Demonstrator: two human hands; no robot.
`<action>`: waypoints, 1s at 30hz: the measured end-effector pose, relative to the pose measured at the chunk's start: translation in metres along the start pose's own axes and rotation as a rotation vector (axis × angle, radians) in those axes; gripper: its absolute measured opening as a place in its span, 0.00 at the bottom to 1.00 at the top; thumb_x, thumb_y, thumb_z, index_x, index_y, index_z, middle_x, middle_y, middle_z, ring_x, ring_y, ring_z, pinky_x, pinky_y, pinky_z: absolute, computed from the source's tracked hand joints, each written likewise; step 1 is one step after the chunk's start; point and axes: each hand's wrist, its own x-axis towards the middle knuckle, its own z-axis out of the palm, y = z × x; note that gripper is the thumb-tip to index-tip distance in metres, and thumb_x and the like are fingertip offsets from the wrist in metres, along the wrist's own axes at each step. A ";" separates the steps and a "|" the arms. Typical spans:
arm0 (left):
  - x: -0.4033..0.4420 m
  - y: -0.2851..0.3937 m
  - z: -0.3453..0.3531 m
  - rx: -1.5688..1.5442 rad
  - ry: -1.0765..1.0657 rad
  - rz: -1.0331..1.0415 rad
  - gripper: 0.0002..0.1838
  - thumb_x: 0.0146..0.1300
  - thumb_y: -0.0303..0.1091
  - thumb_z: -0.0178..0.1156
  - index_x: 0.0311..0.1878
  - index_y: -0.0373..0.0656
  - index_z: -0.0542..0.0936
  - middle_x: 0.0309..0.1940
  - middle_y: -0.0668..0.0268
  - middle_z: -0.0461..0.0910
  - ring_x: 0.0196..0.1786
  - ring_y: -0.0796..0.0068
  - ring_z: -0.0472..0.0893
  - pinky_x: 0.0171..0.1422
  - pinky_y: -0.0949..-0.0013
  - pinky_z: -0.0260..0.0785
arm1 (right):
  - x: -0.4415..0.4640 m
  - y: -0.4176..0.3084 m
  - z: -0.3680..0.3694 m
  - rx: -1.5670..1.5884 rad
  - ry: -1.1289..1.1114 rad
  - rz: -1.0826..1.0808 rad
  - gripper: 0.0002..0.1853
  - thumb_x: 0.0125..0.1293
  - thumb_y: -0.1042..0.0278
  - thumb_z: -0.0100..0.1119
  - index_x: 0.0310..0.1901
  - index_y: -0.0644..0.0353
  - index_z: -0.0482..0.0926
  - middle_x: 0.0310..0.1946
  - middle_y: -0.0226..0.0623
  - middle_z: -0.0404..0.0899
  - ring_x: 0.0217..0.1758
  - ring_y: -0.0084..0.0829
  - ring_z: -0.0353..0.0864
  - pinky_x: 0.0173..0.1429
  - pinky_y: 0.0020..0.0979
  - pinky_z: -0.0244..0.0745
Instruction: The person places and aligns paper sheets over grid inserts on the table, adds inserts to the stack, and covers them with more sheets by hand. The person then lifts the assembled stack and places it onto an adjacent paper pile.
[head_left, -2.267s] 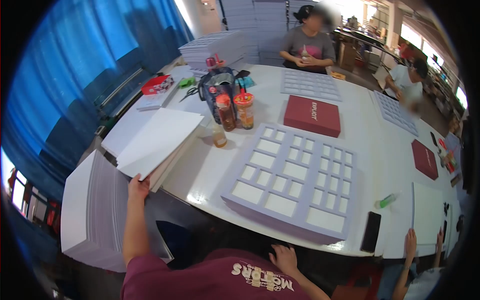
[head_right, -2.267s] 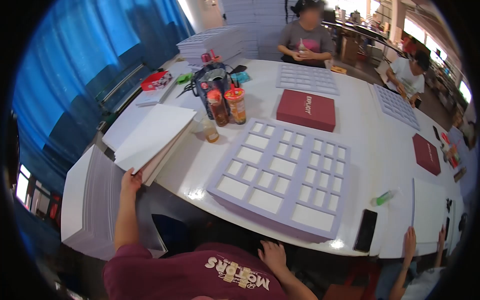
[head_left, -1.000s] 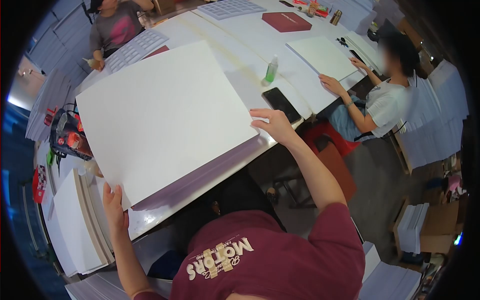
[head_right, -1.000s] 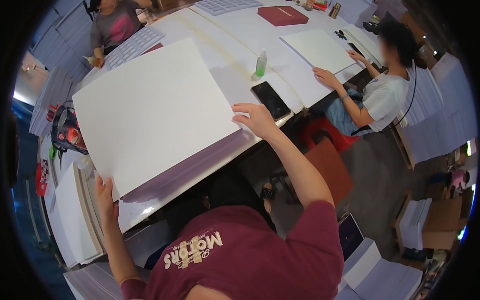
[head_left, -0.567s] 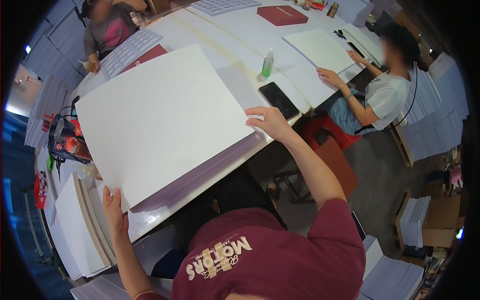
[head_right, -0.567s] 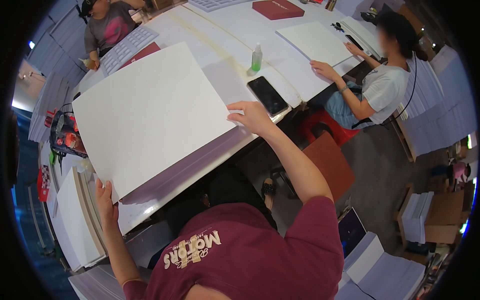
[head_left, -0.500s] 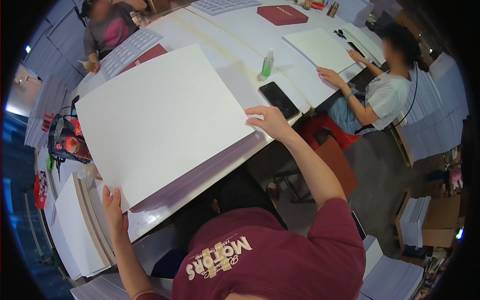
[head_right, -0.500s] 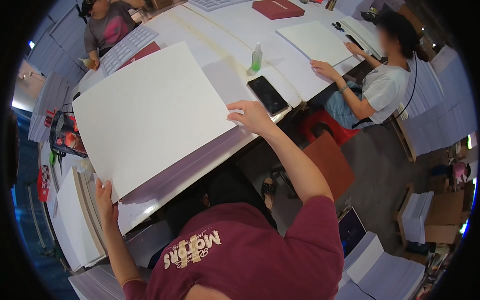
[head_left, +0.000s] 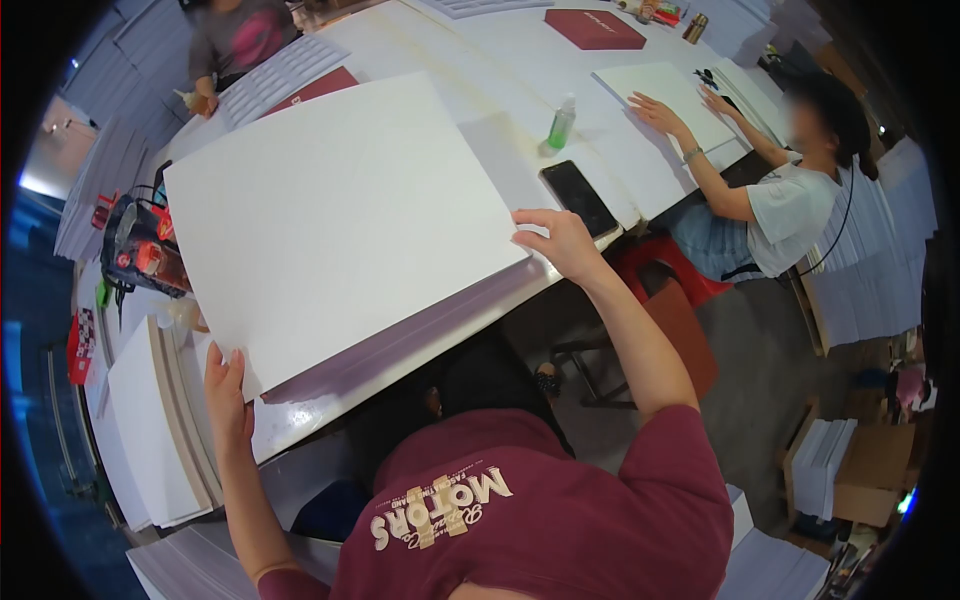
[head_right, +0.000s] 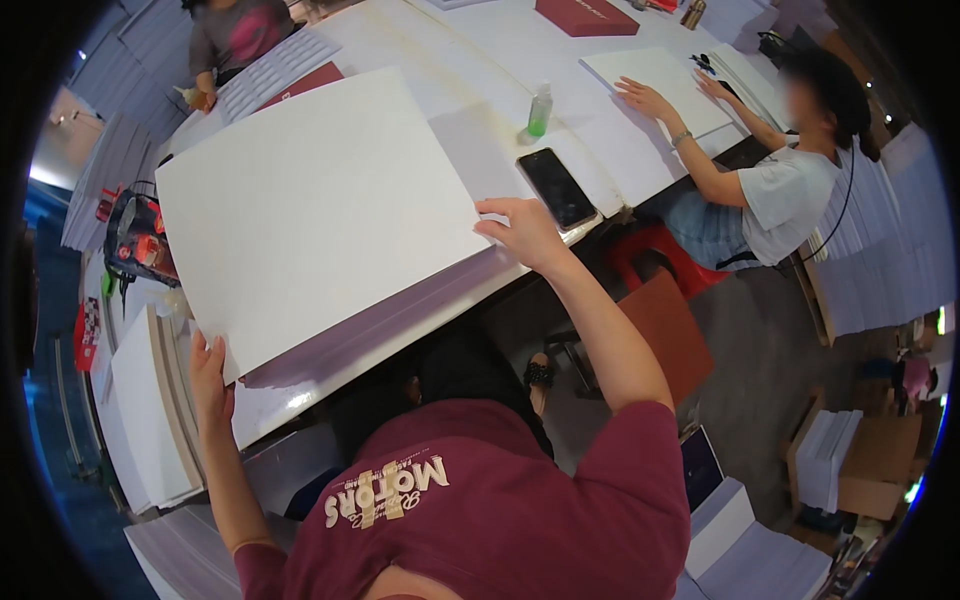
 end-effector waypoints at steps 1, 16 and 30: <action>0.000 -0.001 -0.002 0.007 -0.011 -0.007 0.19 0.76 0.35 0.49 0.66 0.40 0.65 0.43 0.62 0.81 0.32 0.80 0.81 0.24 0.76 0.71 | 0.000 0.000 0.001 -0.003 0.003 -0.012 0.19 0.61 0.65 0.68 0.51 0.67 0.82 0.49 0.45 0.85 0.54 0.35 0.84 0.60 0.31 0.75; -0.004 -0.013 -0.005 -0.008 0.037 0.072 0.20 0.75 0.28 0.48 0.67 0.38 0.65 0.55 0.58 0.78 0.54 0.75 0.78 0.58 0.72 0.70 | -0.046 -0.038 0.047 -0.592 0.174 -0.409 0.35 0.58 0.62 0.68 0.66 0.62 0.69 0.68 0.51 0.66 0.73 0.51 0.63 0.74 0.50 0.57; -0.002 -0.020 -0.008 0.053 0.029 0.061 0.18 0.74 0.28 0.49 0.65 0.37 0.66 0.50 0.62 0.80 0.46 0.78 0.80 0.46 0.75 0.74 | -0.060 -0.055 0.080 -0.638 0.034 -0.493 0.43 0.48 0.56 0.74 0.67 0.60 0.68 0.69 0.51 0.64 0.75 0.55 0.59 0.76 0.56 0.54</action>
